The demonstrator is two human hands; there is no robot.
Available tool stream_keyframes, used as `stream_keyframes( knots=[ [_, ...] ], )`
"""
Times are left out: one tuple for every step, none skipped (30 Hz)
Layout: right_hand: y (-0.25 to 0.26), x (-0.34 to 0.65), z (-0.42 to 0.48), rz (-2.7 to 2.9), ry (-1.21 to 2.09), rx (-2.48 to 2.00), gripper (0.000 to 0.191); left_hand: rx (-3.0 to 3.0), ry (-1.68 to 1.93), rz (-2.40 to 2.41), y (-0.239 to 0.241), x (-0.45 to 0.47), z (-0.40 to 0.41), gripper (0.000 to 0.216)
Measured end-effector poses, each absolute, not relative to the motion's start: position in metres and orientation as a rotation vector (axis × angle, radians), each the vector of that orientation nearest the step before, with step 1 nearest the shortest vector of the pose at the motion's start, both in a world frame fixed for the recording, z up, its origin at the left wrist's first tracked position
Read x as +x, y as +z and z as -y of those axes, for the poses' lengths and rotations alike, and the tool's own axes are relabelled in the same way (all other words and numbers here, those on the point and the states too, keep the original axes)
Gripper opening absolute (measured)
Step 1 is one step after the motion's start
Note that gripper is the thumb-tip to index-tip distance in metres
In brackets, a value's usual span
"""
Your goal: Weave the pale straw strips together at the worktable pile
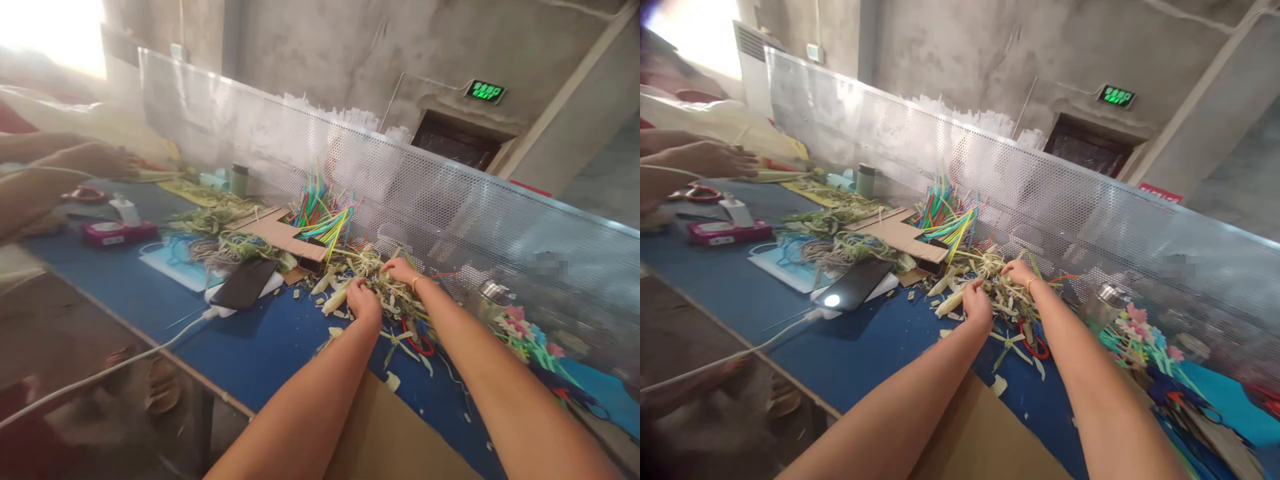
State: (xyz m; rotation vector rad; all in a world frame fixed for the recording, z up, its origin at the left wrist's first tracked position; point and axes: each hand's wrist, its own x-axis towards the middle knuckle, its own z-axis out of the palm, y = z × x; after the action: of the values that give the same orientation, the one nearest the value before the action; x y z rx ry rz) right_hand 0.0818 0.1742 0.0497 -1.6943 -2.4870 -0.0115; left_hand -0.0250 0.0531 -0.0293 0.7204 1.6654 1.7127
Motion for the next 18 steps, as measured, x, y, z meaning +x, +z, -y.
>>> stream_keyframes(
  knots=[
    [0.054,0.081,-0.176,2.448,-0.051,-1.705,0.036,0.708,1.719,-1.659,-0.028,-0.024,-0.053,0.031],
    [0.058,0.078,-0.177,2.389,-0.104,-1.722,0.034,0.697,1.731,-1.644,-0.027,-0.024,-0.053,0.031],
    [0.061,0.075,-0.176,2.351,-0.142,-1.721,0.033,0.691,1.741,-1.622,-0.026,-0.023,-0.052,0.030],
    [0.064,0.072,-0.174,2.317,-0.172,-1.704,0.031,0.691,1.743,-1.600,-0.025,-0.023,-0.051,0.030],
    [0.067,0.068,-0.169,2.291,-0.191,-1.670,0.030,0.698,1.743,-1.578,-0.024,-0.022,-0.050,0.030],
    [0.069,0.065,-0.163,2.273,-0.198,-1.620,0.029,0.716,1.735,-1.560,-0.023,-0.022,-0.048,0.030],
    [0.070,0.063,-0.154,2.258,-0.196,-1.557,0.028,0.749,1.723,-1.550,-0.021,-0.021,-0.045,0.030],
    [0.070,0.062,-0.144,2.236,-0.196,-1.491,0.028,0.794,1.712,-1.549,-0.019,-0.021,-0.042,0.030],
    [0.069,0.062,-0.131,2.221,-0.186,-1.417,0.029,0.867,1.699,-1.554,-0.017,-0.020,-0.039,0.030],
    [0.067,0.064,-0.117,2.232,-0.156,-1.341,0.029,0.960,1.696,-1.564,-0.015,-0.019,-0.036,0.029],
    [0.063,0.067,-0.102,2.241,-0.122,-1.272,0.028,1.070,1.702,-1.570,-0.013,-0.019,-0.032,0.029],
    [0.057,0.071,-0.087,2.225,-0.104,-1.225,0.027,1.190,1.718,-1.567,-0.012,-0.018,-0.028,0.028],
    [0.051,0.075,-0.071,2.198,-0.109,-1.188,0.026,1.307,1.740,-1.559,-0.010,-0.017,-0.025,0.027],
    [0.043,0.079,-0.057,2.165,-0.125,-1.162,0.026,1.416,1.763,-1.546,-0.009,-0.017,-0.022,0.026],
    [0.034,0.083,-0.044,2.128,-0.137,-1.153,0.026,1.516,1.783,-1.530,-0.009,-0.017,-0.020,0.026],
    [0.025,0.086,-0.033,2.081,-0.153,-1.145,0.026,1.609,1.790,-1.514,-0.009,-0.018,-0.018,0.027],
    [0.017,0.089,-0.024,2.052,-0.175,-1.138,0.026,1.697,1.787,-1.500,-0.009,-0.019,-0.018,0.028],
    [0.009,0.090,-0.017,2.025,-0.196,-1.143,0.026,1.800,1.760,-1.478,-0.010,-0.020,-0.017,0.028]
  ],
)
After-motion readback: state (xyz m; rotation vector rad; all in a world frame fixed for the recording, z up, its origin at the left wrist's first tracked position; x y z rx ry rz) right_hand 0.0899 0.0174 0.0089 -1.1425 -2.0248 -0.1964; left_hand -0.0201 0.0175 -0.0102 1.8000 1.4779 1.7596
